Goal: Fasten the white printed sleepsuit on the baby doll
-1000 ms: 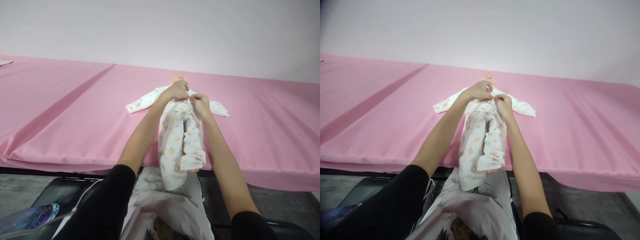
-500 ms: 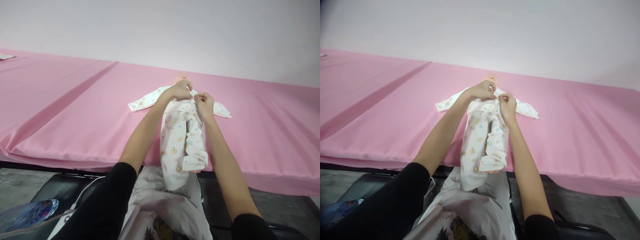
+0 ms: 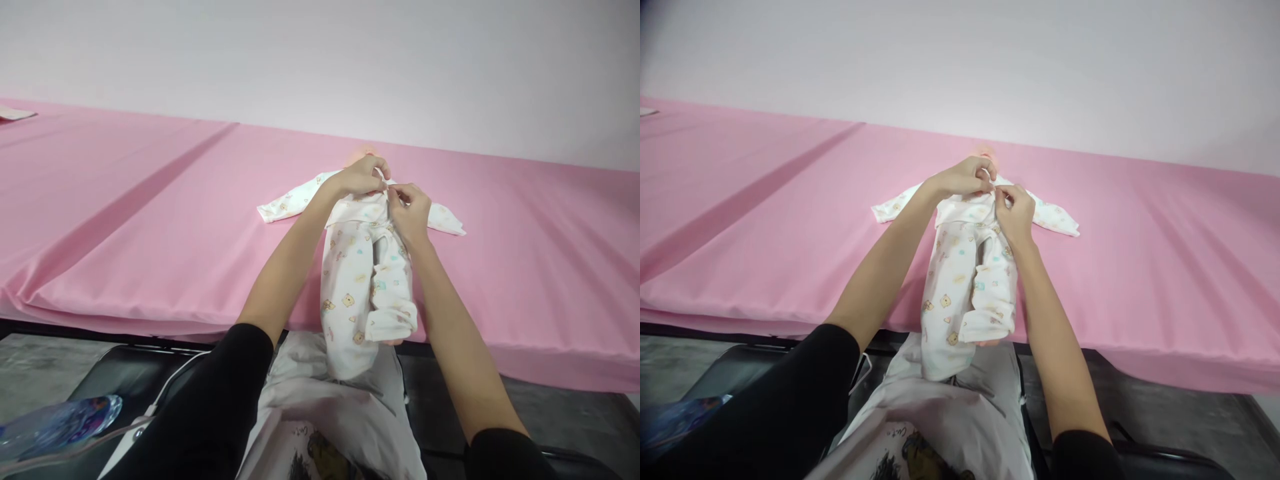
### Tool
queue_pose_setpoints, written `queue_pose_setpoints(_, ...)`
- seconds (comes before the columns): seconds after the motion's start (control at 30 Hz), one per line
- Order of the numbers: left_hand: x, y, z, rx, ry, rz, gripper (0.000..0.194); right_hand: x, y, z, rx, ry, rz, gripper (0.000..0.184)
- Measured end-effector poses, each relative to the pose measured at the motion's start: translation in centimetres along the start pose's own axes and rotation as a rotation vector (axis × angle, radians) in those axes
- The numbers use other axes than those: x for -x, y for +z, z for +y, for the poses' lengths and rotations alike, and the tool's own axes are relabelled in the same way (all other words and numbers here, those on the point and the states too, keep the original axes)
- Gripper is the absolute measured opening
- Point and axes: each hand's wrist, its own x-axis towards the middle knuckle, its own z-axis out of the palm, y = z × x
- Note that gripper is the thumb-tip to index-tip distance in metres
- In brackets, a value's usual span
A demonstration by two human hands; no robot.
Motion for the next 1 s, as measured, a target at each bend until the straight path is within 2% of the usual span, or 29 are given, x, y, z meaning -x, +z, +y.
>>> queue_pose_setpoints(0.1,-0.2,0.1,0.0,-0.059,0.011,-0.032,0.020,0.1,0.1,0.1,0.031,0.019,-0.023,0.017)
queue_pose_setpoints(0.2,-0.3,0.3,0.4,-0.131,-0.004,-0.057,0.025,0.2,0.1,-0.1,0.195,0.025,-0.063,0.017)
queue_pose_setpoints(0.33,0.3,0.4,1.6,-0.228,-0.102,-0.145,0.020,0.4,-0.2,-1.0,0.369,0.038,-0.106,0.016)
queue_pose_setpoints(0.43,1.0,0.4,2.7,-0.212,-0.171,-0.252,0.014,0.8,-0.4,-1.4,0.419,0.034,-0.124,0.017)
queue_pose_setpoints(0.5,1.4,0.4,3.1,-0.210,-0.210,-0.284,0.012,1.1,-0.4,-1.4,0.440,0.024,-0.119,0.020)
queue_pose_setpoints(0.7,1.6,0.7,3.3,-0.330,-0.251,-0.322,0.014,2.6,-1.6,-1.2,0.534,-0.106,-0.128,0.029)
queue_pose_setpoints(0.8,1.7,1.3,3.6,-0.421,-0.251,-0.292,0.016,3.3,-2.2,-1.5,0.591,-0.153,-0.123,0.029)
queue_pose_setpoints(0.9,2.0,2.0,4.4,-0.560,-0.204,-0.247,0.012,3.7,-2.7,-1.4,0.619,-0.145,-0.068,0.025)
queue_pose_setpoints(1.0,2.4,2.5,5.2,-0.696,-0.195,-0.264,0.004,3.7,-3.0,-1.1,0.591,-0.133,0.015,0.019)
